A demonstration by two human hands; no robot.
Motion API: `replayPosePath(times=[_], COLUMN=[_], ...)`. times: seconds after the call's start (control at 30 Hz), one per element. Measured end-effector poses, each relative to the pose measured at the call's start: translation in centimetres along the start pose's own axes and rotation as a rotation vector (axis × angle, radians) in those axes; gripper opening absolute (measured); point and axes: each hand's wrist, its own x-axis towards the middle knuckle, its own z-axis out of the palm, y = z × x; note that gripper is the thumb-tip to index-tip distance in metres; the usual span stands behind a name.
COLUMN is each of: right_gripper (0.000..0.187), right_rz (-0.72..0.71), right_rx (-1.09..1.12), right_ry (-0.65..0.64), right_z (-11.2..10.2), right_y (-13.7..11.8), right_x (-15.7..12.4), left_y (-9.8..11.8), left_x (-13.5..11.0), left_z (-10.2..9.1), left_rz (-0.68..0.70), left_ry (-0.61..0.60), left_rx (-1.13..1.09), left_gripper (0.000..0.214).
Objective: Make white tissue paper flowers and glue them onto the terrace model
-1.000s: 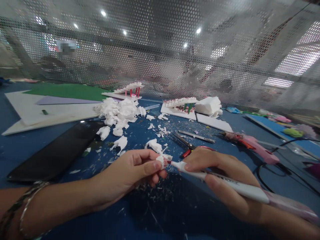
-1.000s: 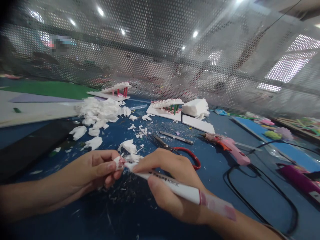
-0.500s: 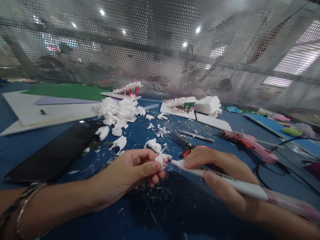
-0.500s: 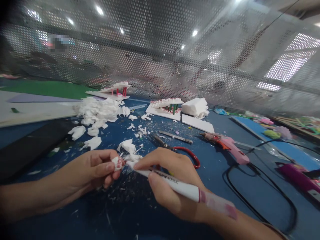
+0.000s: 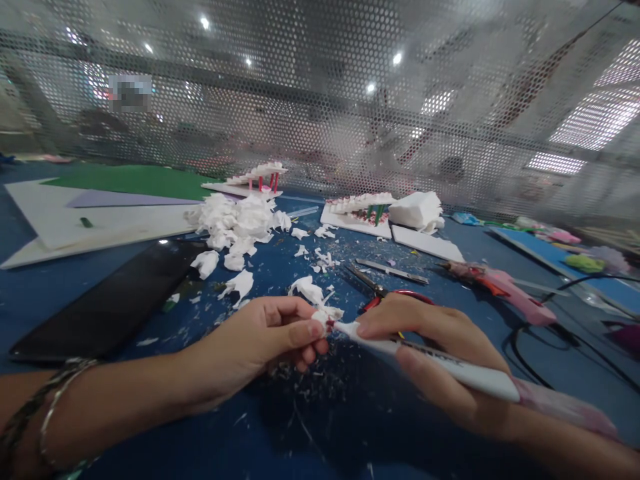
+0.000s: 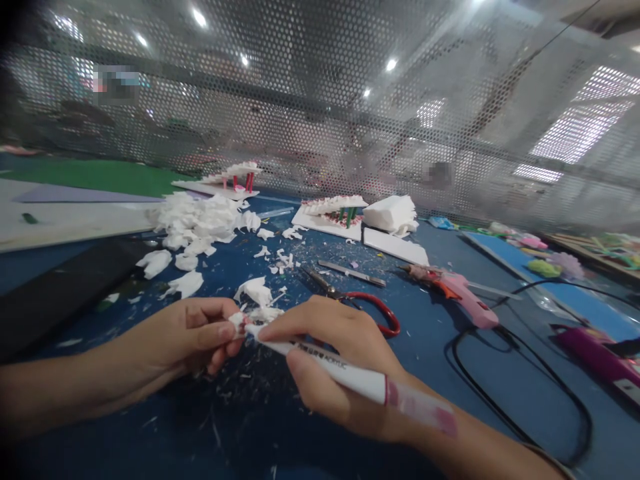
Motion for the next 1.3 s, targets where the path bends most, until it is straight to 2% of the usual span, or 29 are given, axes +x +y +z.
replayPosePath(times=[0.17,0.3,0.47,0.53,0.6,0.7,1.1,1.3], right_gripper=[0.028,0.027,0.026,0.026,0.027,0.027,0.026,0.027], right_rz=[-0.029,0.03,0.009,0.034,0.009,-0.035,-0.135,-0.106], right_rx=[0.011,-0.014,0.001,-0.019,-0.002,0.014,-0.031,-0.057], right_ry=[-0.012,0.003,-0.027,0.0,0.023,-0.025,-0.031,0.008], right_z=[-0.03,-0.08,0.01,0.04,0.06,0.08,0.11,0.28], right_y=[-0.06,-0.12,-0.15,-0.13,-0.14,-0.27,-0.5,-0.31], right_x=[0.0,0.0,-0.07,-0.03,0.05,0.24,0.68,0.32], left_y=[0.15,0.07,0.01,0.02,-0.02,-0.12,0.24,0.19], left_x=[-0.18,-0.23,-0.09,-0.07,-0.08,-0.13,-0.3,-0.18], left_z=[0.15,0.14,0.08,0.07,0.04,-0.03,0.37,0.23], left_rz=[-0.019,-0.021,-0.023,-0.017,0.003,0.031,0.098,0.109], left_ry=[0.001,0.003,-0.001,0.011,-0.017,-0.06,0.071,0.071], left_rx=[0.025,0.035,0.016,0.02,0.034,0.066,-0.007,0.042], left_gripper=[0.017,0.017,0.016,0.015,0.013,0.01,0.008,0.003])
